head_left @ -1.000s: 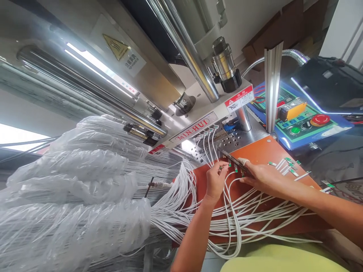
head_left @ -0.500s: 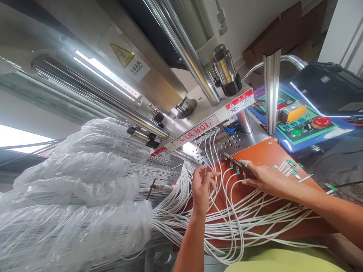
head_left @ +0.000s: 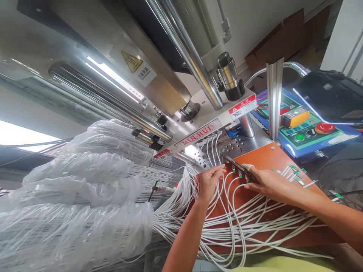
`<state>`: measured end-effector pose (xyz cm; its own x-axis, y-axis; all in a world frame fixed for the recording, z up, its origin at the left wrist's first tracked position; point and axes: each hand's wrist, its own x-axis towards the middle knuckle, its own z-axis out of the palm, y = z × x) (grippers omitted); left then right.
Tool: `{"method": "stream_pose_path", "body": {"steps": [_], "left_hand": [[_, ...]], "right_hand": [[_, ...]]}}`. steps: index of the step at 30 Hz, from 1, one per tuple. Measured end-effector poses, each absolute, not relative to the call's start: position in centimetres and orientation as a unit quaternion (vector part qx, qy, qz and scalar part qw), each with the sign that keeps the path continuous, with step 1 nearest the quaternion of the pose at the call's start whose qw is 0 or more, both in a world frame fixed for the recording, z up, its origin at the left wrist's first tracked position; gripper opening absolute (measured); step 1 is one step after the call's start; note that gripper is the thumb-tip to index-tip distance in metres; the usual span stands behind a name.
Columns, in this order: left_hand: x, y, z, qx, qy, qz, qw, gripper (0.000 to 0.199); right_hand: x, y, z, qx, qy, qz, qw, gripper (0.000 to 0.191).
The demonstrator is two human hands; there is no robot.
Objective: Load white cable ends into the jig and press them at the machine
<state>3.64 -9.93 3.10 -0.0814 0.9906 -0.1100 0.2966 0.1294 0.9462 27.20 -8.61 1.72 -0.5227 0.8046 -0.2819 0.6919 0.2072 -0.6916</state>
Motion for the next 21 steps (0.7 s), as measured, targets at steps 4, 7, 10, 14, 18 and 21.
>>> {"method": "stream_pose_path", "body": {"steps": [4, 7, 10, 14, 18, 21], "left_hand": [[3.9, -9.3, 2.2, 0.525, 0.62, 0.408, 0.417, 0.023], [4.0, -8.8, 1.2, 0.576, 0.614, 0.394, 0.369, 0.014], [4.1, -8.5, 0.6, 0.64, 0.602, 0.361, 0.312, 0.01], [4.2, -8.4, 0.1, 0.675, 0.601, 0.343, 0.256, 0.012], [4.2, -8.3, -0.4, 0.687, 0.591, 0.356, 0.229, 0.014], [4.4, -8.1, -0.8, 0.687, 0.587, 0.371, 0.214, 0.014]], "right_hand": [[27.2, -8.6, 2.1, -0.482, -0.777, 0.401, 0.056, 0.049], [27.2, -8.6, 2.0, -0.477, -0.778, 0.405, 0.059, 0.047], [27.2, -8.6, 1.7, -0.474, -0.779, 0.405, 0.064, 0.047], [27.2, -8.7, 1.5, -0.476, -0.78, 0.401, 0.064, 0.047], [27.1, -8.7, 1.5, -0.479, -0.783, 0.391, 0.059, 0.049], [27.1, -8.7, 1.6, -0.482, -0.785, 0.385, 0.048, 0.051]]}}
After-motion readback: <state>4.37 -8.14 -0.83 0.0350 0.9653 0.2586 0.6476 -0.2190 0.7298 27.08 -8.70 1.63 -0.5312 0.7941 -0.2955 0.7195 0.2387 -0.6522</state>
